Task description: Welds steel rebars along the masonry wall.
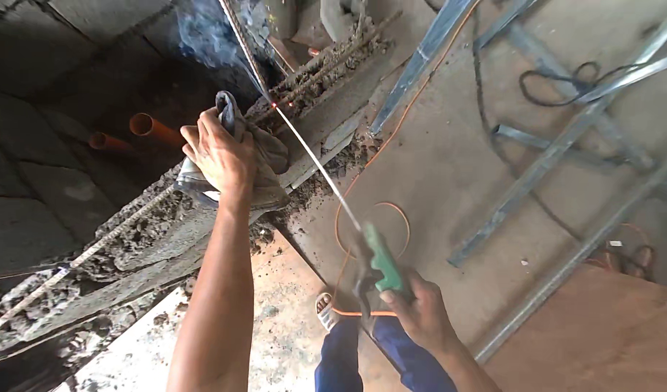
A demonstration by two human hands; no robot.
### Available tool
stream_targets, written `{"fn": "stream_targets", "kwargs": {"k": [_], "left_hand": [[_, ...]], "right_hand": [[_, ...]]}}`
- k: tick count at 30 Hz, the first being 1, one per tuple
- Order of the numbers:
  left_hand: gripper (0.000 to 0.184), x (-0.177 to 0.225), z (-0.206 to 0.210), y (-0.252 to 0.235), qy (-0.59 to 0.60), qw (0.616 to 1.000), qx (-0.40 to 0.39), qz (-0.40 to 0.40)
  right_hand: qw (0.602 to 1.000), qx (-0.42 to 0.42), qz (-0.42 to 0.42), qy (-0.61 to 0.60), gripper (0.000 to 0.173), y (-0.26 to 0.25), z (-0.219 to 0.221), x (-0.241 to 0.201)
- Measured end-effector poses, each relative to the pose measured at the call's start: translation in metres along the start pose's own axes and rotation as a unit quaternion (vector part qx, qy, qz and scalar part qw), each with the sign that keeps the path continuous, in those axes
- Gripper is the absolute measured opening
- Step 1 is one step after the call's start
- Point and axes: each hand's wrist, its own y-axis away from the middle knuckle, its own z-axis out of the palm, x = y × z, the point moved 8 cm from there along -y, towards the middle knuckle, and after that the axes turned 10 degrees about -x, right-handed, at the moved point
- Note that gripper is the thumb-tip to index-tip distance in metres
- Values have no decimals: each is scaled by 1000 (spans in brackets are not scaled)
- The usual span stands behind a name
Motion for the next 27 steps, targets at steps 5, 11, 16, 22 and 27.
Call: {"fn": "stream_targets", "kwargs": {"k": [5,11,16,22,27], "left_hand": [[56,-1,1,0,-9,1000,8,2],[56,-4,1,3,13,1000,13,8],[54,-4,3,5,8,999,36,8],[56,-6,5,2,3,1000,30,5],[54,-6,5,3,1,999,42,12]], "right_hand": [[987,-73,36,-137,61,1,3,34],[975,-51,-6,-216,60,-20,-12,64],[985,-38,-101,-137,55,-33,-12,87],[974,-55,-115,-190,54,-31,12,109],[974,-39,-120,-188,53,-26,24,122]]}}
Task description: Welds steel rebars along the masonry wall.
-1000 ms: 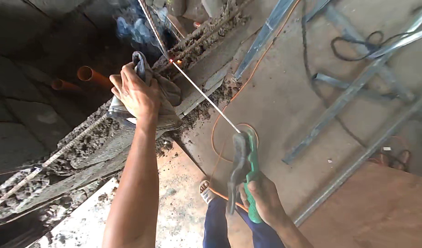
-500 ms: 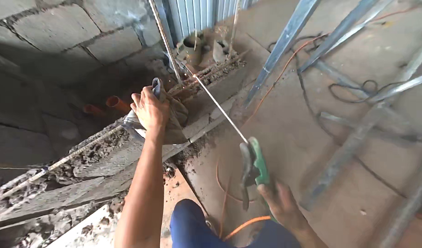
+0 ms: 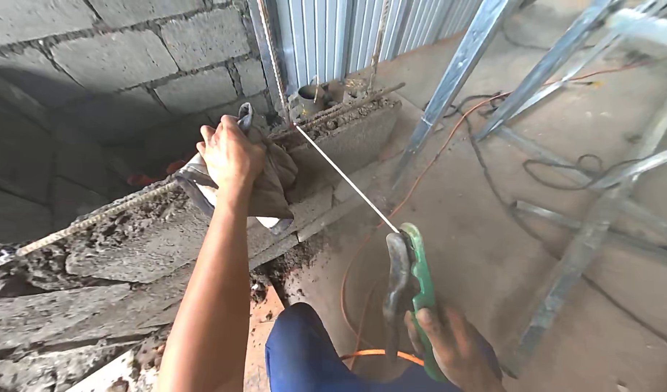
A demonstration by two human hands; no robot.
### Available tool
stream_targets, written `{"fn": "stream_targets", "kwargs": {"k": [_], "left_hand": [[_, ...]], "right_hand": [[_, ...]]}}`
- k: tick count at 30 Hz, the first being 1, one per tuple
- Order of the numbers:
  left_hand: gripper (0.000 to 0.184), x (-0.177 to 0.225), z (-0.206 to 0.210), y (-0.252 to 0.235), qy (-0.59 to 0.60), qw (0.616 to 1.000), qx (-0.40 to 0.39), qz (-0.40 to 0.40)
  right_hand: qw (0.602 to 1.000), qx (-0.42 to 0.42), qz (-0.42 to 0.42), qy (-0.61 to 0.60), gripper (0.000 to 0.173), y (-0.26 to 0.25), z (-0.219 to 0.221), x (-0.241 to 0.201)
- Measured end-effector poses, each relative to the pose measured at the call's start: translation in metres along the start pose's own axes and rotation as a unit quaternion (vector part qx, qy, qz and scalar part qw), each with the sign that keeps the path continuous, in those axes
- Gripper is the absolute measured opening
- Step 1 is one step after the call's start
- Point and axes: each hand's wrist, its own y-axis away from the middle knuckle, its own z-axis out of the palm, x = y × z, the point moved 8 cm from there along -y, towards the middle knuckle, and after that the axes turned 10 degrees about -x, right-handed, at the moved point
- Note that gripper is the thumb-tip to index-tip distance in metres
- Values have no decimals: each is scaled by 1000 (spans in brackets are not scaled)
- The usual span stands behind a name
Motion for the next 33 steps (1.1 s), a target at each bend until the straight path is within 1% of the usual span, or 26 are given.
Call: {"fn": "stream_targets", "kwargs": {"k": [5,9,12,16,24,29,33], "left_hand": [[50,0,1,0,2,1000,1,1],[52,-2,1,-2,1,1000,0,-5],[53,-2,2,-1,-2,1000,-5,-6],[54,-2,-1,1,10,1000,-2,6],[55,-2,1,-2,0,1000,-1,1],[55,-2,2,-2,-2,1000,0,6],[55,-2,2,-2,-4,1000,-3,2]], "right_hand": [[1000,-4,-4,-7,52,1,6,4],[1000,-4,-16,2,52,-3,11,5],[1000,1,-10,-2,54,-4,14,9],[1000,6,-13,8,53,-3,15,11],[999,3,-32,-15,52,-8,17,17],[1000,-1,-24,-18,54,-11,20,20],[999,-4,-32,-34,52,-10,20,22]]}}
